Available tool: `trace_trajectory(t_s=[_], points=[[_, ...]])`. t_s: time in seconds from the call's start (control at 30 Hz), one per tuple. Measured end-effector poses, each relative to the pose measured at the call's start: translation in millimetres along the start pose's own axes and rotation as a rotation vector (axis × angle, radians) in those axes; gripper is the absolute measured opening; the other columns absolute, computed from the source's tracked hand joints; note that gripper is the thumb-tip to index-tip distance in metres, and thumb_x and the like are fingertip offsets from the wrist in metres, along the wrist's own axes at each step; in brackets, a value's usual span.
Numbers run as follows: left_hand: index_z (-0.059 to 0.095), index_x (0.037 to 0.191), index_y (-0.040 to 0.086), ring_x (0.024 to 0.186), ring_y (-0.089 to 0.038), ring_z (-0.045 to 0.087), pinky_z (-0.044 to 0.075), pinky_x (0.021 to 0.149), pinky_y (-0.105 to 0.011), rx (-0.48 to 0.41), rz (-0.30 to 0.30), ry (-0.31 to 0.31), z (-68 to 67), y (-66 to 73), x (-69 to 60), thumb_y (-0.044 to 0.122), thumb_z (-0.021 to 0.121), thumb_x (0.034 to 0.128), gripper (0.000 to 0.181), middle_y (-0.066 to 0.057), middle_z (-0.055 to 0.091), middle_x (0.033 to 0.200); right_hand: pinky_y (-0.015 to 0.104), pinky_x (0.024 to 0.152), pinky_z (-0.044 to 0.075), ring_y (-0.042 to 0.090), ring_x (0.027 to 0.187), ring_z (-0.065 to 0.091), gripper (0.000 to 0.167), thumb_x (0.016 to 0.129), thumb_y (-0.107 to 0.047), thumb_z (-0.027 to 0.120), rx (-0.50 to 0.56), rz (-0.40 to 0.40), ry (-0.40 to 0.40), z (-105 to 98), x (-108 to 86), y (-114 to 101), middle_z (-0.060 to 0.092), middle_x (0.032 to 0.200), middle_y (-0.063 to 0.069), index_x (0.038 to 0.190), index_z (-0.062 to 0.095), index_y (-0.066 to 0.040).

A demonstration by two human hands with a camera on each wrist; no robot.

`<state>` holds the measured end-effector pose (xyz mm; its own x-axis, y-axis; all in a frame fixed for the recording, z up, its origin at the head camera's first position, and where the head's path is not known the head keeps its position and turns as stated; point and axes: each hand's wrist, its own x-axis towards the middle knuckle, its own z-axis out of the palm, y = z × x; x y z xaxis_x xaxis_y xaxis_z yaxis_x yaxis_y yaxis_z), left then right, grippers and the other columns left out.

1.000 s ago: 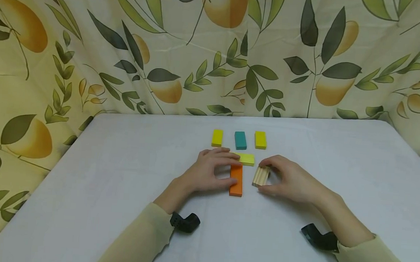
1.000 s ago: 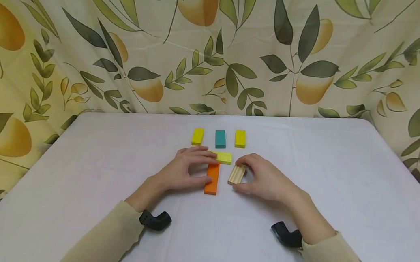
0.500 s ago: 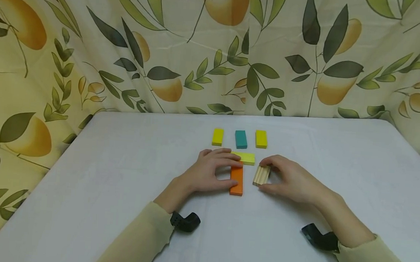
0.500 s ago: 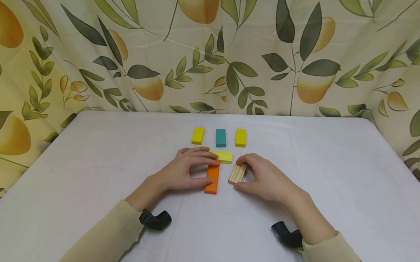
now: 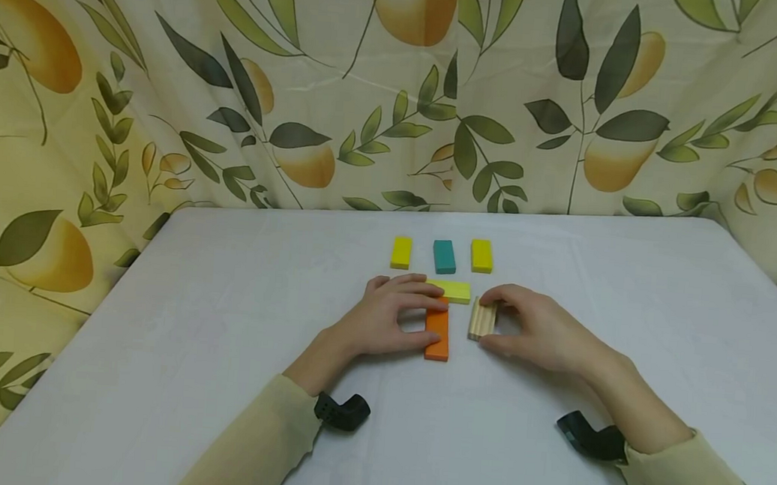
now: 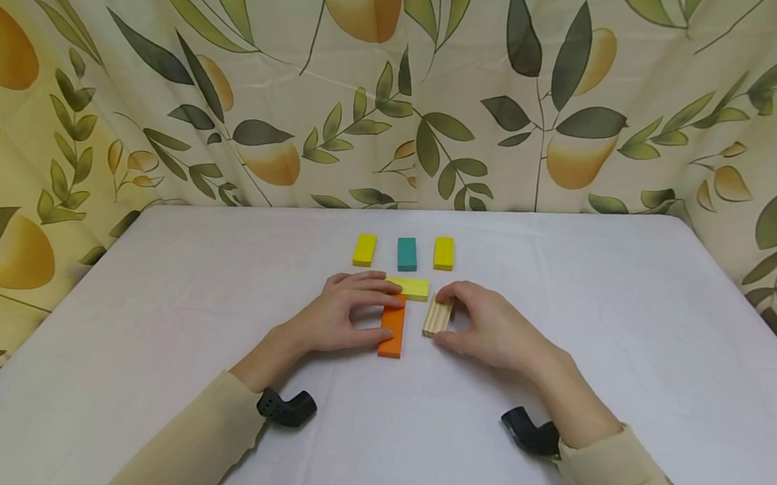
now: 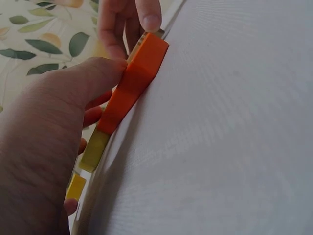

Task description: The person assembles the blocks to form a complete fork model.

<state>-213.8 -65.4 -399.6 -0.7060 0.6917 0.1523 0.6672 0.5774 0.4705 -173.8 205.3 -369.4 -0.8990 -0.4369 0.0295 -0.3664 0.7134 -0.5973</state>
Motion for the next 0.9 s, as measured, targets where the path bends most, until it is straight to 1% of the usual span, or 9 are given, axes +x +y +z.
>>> trace_trajectory(t_s=[0.47, 0.67, 0.9], points=[[0.069, 0.132, 0.028, 0.144, -0.014, 0.032, 0.019, 0.112, -0.058, -0.001, -0.012, -0.008, -0.1, 0.5, 1.0, 0.045, 0.071, 0.0912, 0.045, 0.011, 0.056, 0.143, 0.055, 0.103, 0.042, 0.033, 0.117, 0.056, 0.047, 0.085, -0.022, 0.082, 0.014, 0.016, -0.005, -1.0, 0.0, -1.8, 0.063, 0.126, 0.009, 0.125, 0.062, -0.006], [0.069, 0.132, 0.027, 0.143, -0.015, 0.033, 0.019, 0.111, -0.057, 0.008, 0.000, 0.003, -1.3, 0.4, 0.7, 0.044, 0.071, 0.0912, 0.044, 0.011, 0.056, 0.142, 0.056, 0.102, 0.042, 0.034, 0.118, 0.056, 0.048, 0.085, -0.021, 0.082, 0.006, 0.003, 0.002, -1.4, 0.9, -1.3, 0.063, 0.127, 0.009, 0.126, 0.063, -0.006], [0.069, 0.133, 0.028, 0.143, -0.014, 0.032, 0.019, 0.112, -0.058, 0.005, -0.012, -0.007, 0.1, -0.5, 1.2, 0.046, 0.070, 0.0916, 0.045, 0.012, 0.056, 0.143, 0.056, 0.102, 0.043, 0.033, 0.117, 0.057, 0.048, 0.085, -0.020, 0.082, 0.012, -0.006, 0.007, -1.7, 0.3, -2.2, 0.063, 0.128, 0.008, 0.127, 0.063, -0.007]])
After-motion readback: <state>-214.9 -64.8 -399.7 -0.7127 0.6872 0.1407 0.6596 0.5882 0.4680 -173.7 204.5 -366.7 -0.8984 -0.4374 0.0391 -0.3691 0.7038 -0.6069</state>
